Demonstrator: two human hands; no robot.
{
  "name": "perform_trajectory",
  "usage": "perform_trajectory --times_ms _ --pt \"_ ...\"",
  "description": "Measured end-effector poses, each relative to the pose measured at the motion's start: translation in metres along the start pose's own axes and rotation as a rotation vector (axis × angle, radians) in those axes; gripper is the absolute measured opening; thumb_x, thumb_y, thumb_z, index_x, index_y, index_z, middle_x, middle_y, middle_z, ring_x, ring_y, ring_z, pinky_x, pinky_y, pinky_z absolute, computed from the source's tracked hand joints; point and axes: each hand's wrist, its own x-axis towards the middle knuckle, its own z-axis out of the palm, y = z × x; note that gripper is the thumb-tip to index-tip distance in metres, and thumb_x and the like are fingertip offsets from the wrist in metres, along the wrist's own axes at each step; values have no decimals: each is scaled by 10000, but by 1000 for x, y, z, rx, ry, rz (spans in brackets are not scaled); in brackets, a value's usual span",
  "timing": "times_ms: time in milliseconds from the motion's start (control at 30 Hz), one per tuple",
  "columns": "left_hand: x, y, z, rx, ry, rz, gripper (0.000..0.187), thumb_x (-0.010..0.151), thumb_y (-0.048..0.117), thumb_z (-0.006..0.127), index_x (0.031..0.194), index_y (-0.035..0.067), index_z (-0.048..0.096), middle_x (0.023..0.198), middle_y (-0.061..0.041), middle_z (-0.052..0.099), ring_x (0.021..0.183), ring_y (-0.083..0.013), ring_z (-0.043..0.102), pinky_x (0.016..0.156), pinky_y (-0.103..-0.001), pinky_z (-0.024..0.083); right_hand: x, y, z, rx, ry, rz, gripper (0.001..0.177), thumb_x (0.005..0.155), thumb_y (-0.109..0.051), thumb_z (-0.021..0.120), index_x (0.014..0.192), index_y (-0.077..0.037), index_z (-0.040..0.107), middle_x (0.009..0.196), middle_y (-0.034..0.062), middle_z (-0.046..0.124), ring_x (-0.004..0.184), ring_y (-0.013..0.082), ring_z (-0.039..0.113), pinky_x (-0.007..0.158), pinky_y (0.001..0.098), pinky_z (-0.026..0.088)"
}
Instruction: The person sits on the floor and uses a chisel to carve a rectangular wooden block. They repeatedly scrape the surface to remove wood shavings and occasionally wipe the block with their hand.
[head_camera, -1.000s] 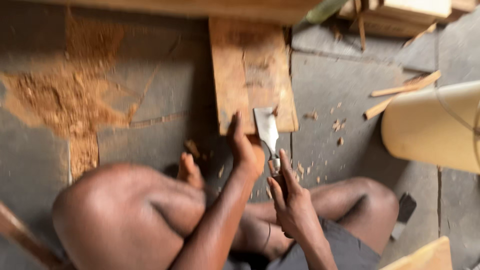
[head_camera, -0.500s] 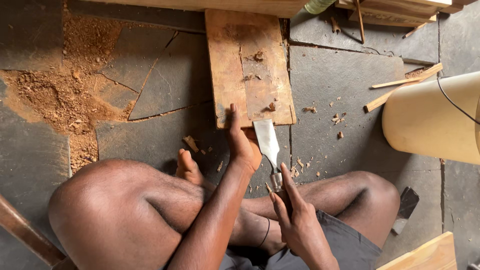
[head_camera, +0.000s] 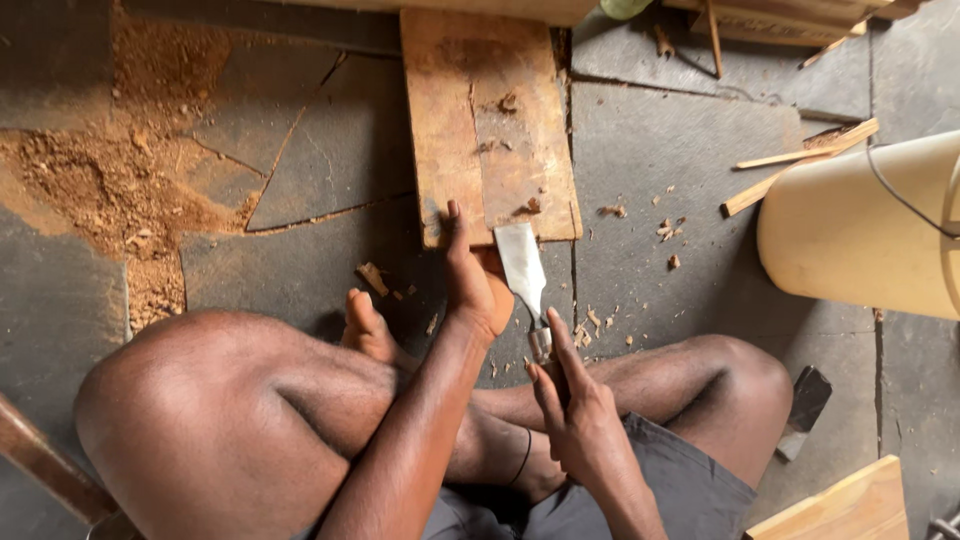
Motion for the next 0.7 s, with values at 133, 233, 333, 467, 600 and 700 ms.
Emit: perform_trajectory --times_ms 133,233,333,467,600,700 --pt "1 0 -5 69 101 -23 822 943 558 573 1625 236 245 1477 -14 492 1274 -206 522 1053 -412 458 -1 4 7 5 17 -70 752 960 -225 595 1642 -312 294 778 131 731 396 183 540 423 378 508" --pt "1 4 -6 77 16 -43 743 957 547 586 1559 165 378 1311 -147 626 1113 -302 591 934 -464 511 -2 12 3 14 20 -57 747 958 -220 600 1632 -318 293 747 132 717 414 150 535 430 358 505" --pt "-1 32 -3 62 -189 -54 744 972 568 587 1469 26 471 1313 -183 644 1158 -333 646 959 -499 549 1 18 -10 32 18 -45 727 972 -209 601 1626 -310 301 680 164 659 447 130 499 438 356 479" --pt "-10 47 8 66 -187 -144 786 907 619 559 1457 59 510 1343 -142 648 1194 -309 643 967 -518 553 -4 24 -28 83 -14 -161 725 972 -191 598 1627 -237 289 728 120 676 485 119 509 464 344 499" --pt "2 37 9 286 -224 -134 762 877 598 592 1428 76 526 1332 -164 659 1217 -309 646 954 -533 567 -7 20 -33 -11 -24 -31 798 962 -218 598 1677 -292 251 627 122 667 436 156 559 491 345 515" --pt "19 18 7 218 -210 -153 709 886 529 684 1422 92 529 1341 -112 616 1229 -277 615 1014 -497 534 -12 18 -31 -16 24 -173 820 946 -197 636 1631 -233 186 647 106 671 470 122 586 527 314 540"
